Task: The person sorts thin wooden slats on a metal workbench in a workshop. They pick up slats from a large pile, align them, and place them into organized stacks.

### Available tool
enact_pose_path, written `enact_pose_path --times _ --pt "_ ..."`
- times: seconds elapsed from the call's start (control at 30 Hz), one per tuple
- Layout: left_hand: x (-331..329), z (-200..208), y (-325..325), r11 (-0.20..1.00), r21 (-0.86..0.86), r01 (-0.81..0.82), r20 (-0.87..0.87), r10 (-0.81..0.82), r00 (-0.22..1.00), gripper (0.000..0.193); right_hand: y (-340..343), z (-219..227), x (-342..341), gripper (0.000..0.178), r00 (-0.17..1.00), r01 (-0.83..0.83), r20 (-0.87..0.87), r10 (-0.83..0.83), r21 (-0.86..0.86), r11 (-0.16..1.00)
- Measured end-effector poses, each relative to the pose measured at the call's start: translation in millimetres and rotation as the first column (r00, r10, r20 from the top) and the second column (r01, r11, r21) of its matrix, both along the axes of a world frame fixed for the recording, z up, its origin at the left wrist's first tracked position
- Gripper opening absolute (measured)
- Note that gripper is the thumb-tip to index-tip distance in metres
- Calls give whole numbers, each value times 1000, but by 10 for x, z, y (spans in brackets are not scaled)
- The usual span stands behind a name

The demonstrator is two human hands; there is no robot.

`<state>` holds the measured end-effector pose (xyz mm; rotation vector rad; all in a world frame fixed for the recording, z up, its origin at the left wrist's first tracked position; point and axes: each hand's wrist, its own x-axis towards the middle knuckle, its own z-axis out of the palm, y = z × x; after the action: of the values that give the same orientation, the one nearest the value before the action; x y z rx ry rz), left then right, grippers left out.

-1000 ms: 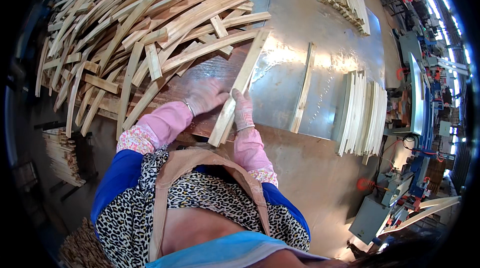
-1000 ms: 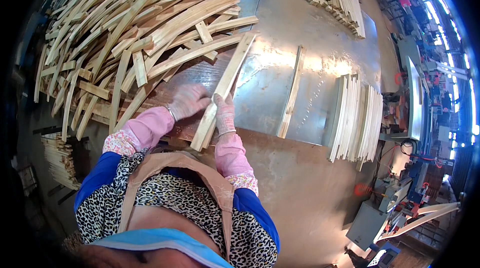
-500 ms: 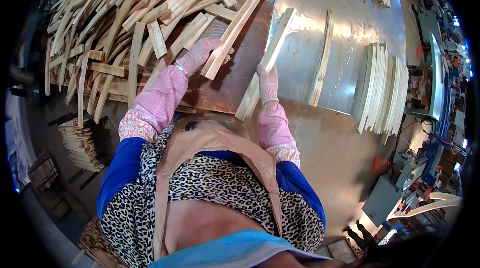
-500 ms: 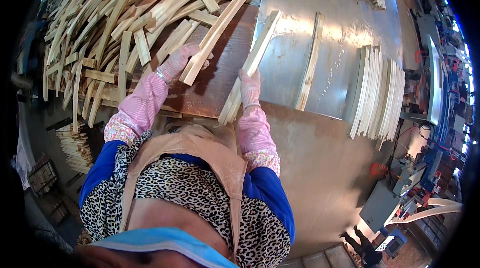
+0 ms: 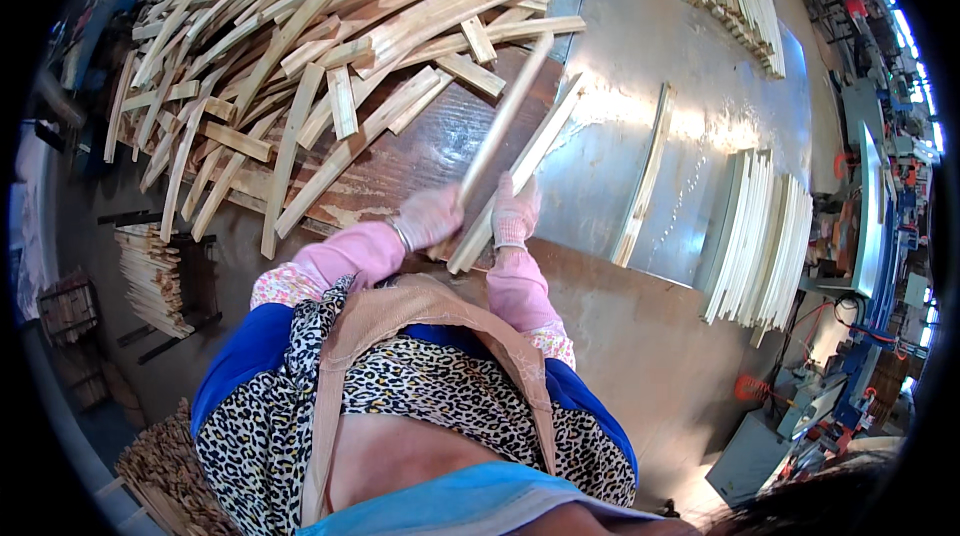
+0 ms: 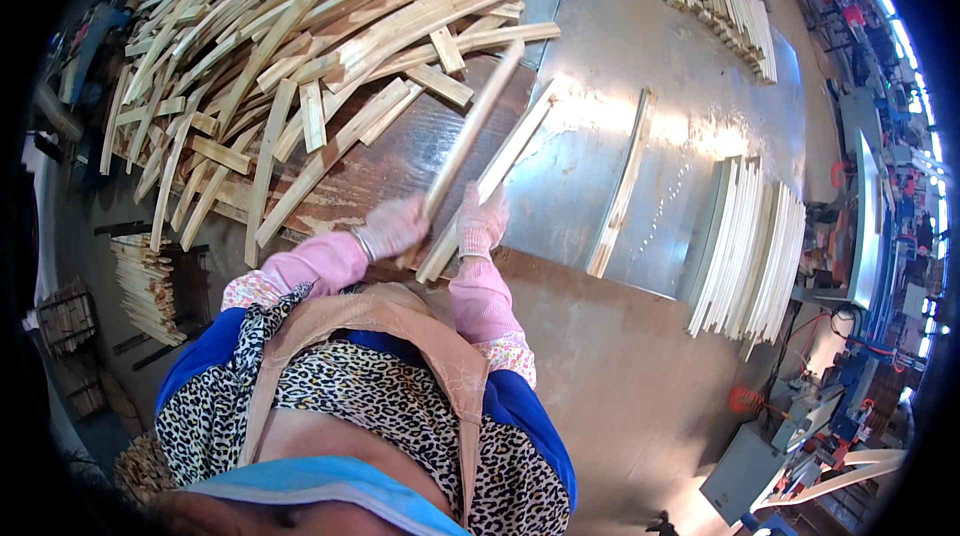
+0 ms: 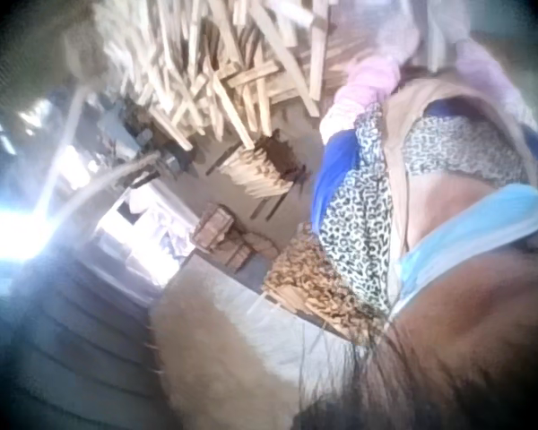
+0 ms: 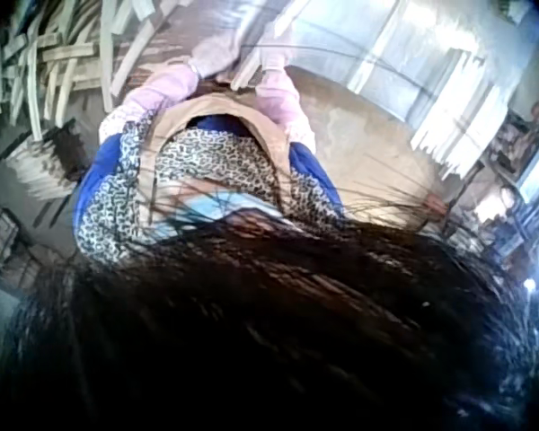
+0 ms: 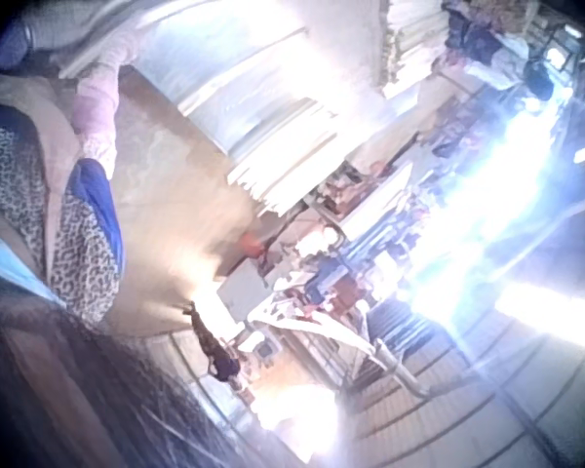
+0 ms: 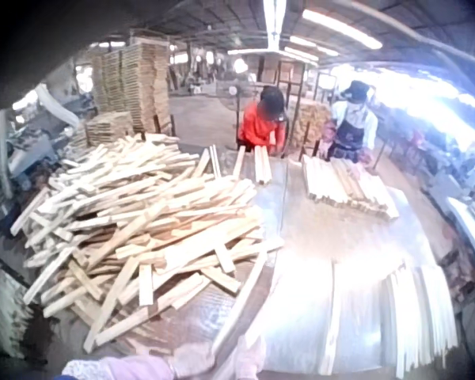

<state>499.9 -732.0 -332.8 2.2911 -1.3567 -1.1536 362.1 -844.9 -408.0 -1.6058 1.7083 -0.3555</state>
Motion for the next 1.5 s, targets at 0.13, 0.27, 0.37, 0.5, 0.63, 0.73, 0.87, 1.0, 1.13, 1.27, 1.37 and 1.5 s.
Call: enact_pose_path --times 0.13,0.27,0.37,0.5,0.63,0.73,0.87,1.0,1.13,1.27,1.37,1.5 --pt "-35 -265 56 939 -96 331 89 -323 942 53 112 117 126 104 973 -65 -223 61 -10 998" --pt "889 5 -579 926 -345 154 414 3 910 62 116 65 158 108 976 -53 -215 44 -35 998" --pt "1922 -190 -1103 828 -503 248 707 230 668 67 123 13 176 108 962 -82 -265 65 -54 995" --pt "2280 3 -1562 981 -187 -55 748 179 639 83 99 -5 161 106 947 -62 -318 48 -34 997" --pt "2292 424 -1692 968 7 -250 534 207 819 95 115 -7 166 103 941 -50 -335 35 -36 998" --pt "2315 412 -1732 973 -4 -232 534 198 822 96 130 -14 164 102 951 -45 -307 28 -49 998" --pt "2221 723 -1604 992 9 -122 367 110 924 87 145 -41 182 101 961 -33 -276 15 -63 997" --pt "1758 492 -1339 918 -300 -260 -470 95 877 75 117 70 212 101 983 18 -183 -21 -20 1000" --pt "762 192 -742 930 -237 -281 -604 86 793 72 138 -134 52 98 981 99 -152 -120 -139 985" --pt "189 -194 -109 988 104 -116 -646 156 747 55 262 13 -39 94 973 227 -26 -229 -66 972" --pt "182 -509 34 946 209 -247 -715 320 621 49 299 -157 -48 92 976 195 -73 -204 -112 974" --pt "272 -1022 278 921 -77 -382 -800 172 574 57 340 -167 34 95 978 175 -103 -180 -58 983"
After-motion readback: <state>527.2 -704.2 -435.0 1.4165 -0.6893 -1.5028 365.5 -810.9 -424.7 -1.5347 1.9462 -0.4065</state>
